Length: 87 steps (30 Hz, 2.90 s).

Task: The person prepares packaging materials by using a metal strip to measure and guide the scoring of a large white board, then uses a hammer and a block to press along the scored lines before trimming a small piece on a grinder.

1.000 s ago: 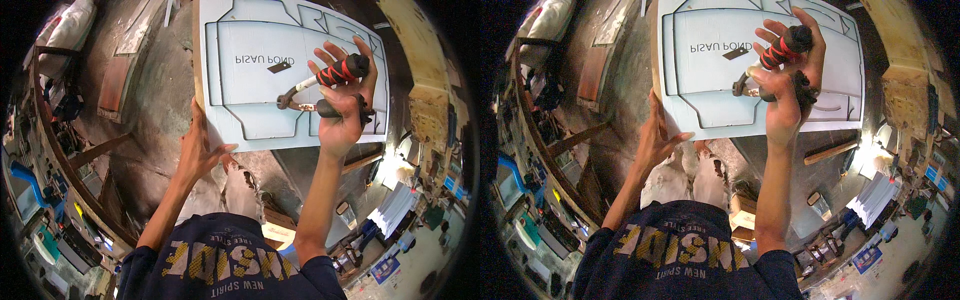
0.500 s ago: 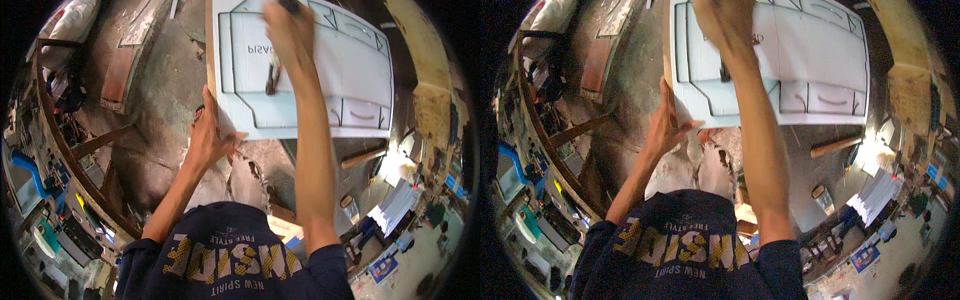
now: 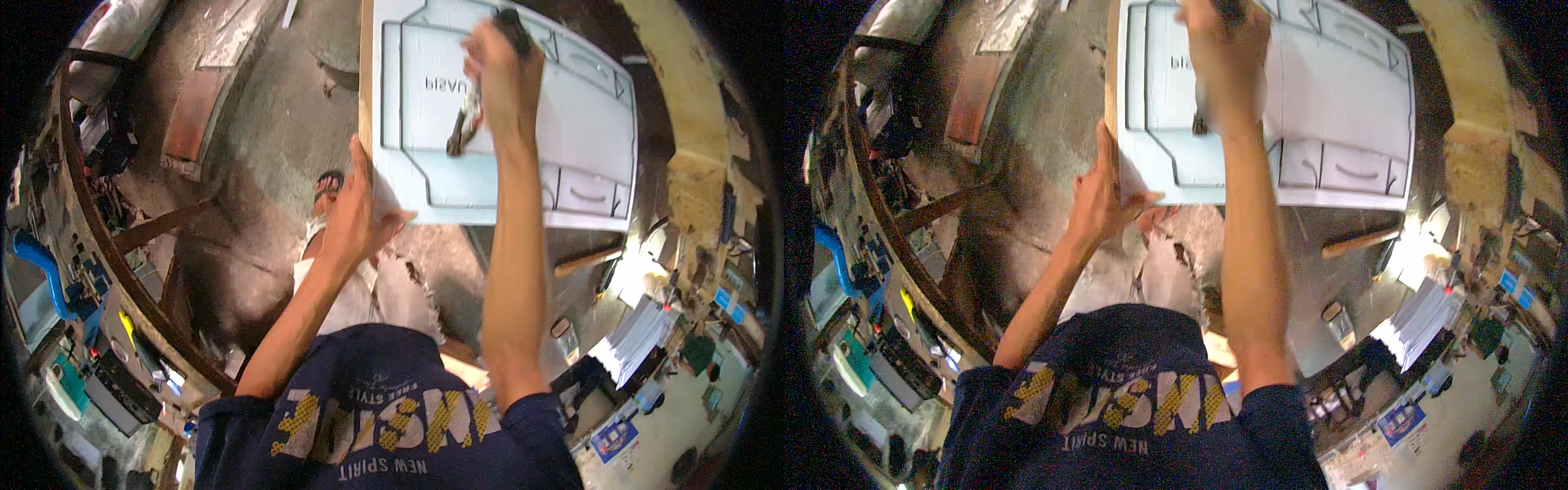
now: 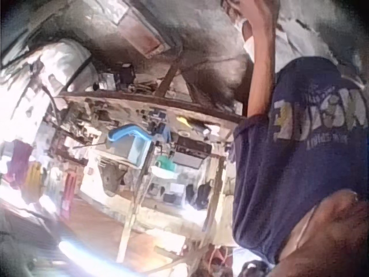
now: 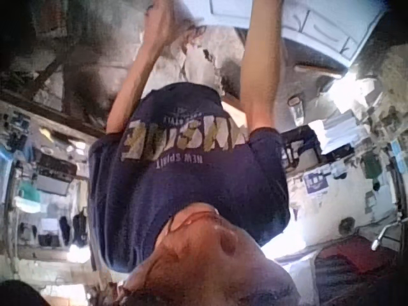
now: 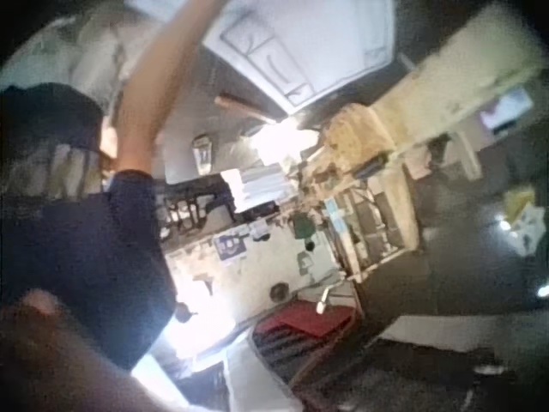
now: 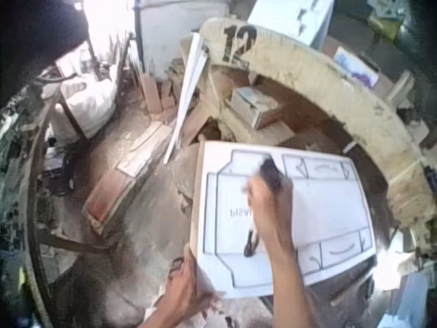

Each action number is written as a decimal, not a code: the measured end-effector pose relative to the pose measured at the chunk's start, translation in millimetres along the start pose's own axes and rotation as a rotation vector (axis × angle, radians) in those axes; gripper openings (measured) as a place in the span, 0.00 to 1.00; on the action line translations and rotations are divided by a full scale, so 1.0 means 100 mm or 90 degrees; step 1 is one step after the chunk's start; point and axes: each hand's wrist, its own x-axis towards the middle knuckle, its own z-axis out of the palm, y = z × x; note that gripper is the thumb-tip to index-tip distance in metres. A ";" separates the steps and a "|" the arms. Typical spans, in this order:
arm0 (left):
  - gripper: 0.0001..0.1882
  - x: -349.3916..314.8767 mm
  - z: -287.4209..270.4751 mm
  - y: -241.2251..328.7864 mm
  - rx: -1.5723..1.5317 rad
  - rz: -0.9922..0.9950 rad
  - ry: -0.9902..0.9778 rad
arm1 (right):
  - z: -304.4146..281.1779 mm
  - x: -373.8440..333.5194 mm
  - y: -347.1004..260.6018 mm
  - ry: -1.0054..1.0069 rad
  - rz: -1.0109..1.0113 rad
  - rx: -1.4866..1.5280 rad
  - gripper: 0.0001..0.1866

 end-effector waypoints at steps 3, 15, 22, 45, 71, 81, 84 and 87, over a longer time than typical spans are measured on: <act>0.71 -0.08 -0.01 0.06 0.042 -0.010 0.004 | -0.21 -0.44 -0.17 -0.003 -0.096 0.075 0.20; 0.72 -0.10 0.00 0.04 0.038 -0.056 -0.027 | 0.04 -1.14 -0.07 -0.021 -0.244 0.062 0.33; 0.71 -0.01 -0.03 0.03 0.023 -0.040 -0.022 | 0.31 0.16 0.15 -0.043 0.030 0.087 0.12; 0.72 -0.04 0.00 -0.02 -0.048 0.020 -0.024 | 0.31 -0.20 0.05 0.037 -0.054 0.068 0.12; 0.66 -0.04 -0.12 0.02 0.025 0.067 0.063 | -1.68 -0.73 -2.33 0.050 -0.471 0.456 0.16; 0.21 -0.38 -0.23 1.66 -0.233 0.286 -0.314 | -2.19 -1.60 -1.62 0.435 -0.134 0.933 0.17; 0.14 -0.44 -0.21 1.20 -0.185 0.289 -0.292 | -2.39 -1.73 -1.51 0.541 -0.100 0.680 0.15; 0.11 -0.55 -0.38 0.84 -0.140 0.112 -0.286 | -3.45 -1.86 -0.43 0.240 -0.124 0.464 0.14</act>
